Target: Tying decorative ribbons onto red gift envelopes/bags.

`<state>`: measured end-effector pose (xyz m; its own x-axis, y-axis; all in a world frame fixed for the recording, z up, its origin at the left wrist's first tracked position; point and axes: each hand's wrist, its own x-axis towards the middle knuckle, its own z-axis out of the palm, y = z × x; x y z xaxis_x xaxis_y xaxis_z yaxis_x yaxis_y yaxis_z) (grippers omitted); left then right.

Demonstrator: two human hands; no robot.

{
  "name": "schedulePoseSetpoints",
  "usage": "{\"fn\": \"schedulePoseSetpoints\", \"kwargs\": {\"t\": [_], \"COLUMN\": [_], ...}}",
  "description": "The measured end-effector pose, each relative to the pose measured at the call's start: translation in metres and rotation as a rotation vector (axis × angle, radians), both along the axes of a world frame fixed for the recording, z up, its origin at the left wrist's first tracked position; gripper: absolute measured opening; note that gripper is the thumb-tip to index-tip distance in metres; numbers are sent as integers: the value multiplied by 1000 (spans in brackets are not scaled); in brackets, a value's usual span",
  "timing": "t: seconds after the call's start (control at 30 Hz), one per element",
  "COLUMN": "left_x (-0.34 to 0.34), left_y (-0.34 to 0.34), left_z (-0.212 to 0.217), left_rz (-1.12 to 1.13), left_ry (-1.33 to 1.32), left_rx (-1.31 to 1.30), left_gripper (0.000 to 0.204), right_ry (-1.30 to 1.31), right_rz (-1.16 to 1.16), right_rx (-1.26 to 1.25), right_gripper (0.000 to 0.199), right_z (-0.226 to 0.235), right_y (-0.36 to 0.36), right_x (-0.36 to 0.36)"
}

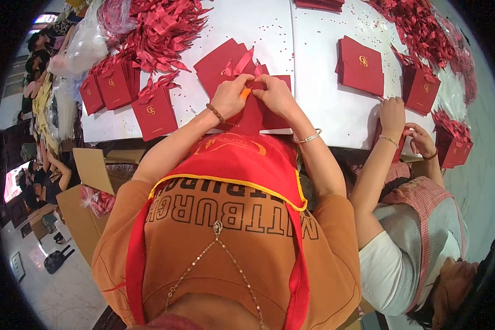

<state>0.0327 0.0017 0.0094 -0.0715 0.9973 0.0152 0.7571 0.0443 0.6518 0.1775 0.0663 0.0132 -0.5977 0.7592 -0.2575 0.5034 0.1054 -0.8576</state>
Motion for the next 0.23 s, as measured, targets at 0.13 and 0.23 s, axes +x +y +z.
{"fn": "schedulePoseSetpoints", "kwargs": {"t": [0.13, 0.23], "left_x": [-3, -3], "left_y": [3, 4], "left_z": [2, -1], "left_rz": [35, 86], "left_ry": [-135, -247], "left_rx": [-81, -176], "left_gripper": [24, 26], "right_ry": [-47, -76], "right_rz": [21, 12], "right_rx": [-63, -30], "right_gripper": [29, 32], "right_z": [9, 11], "right_y": [0, 0], "right_x": [1, 1]}}
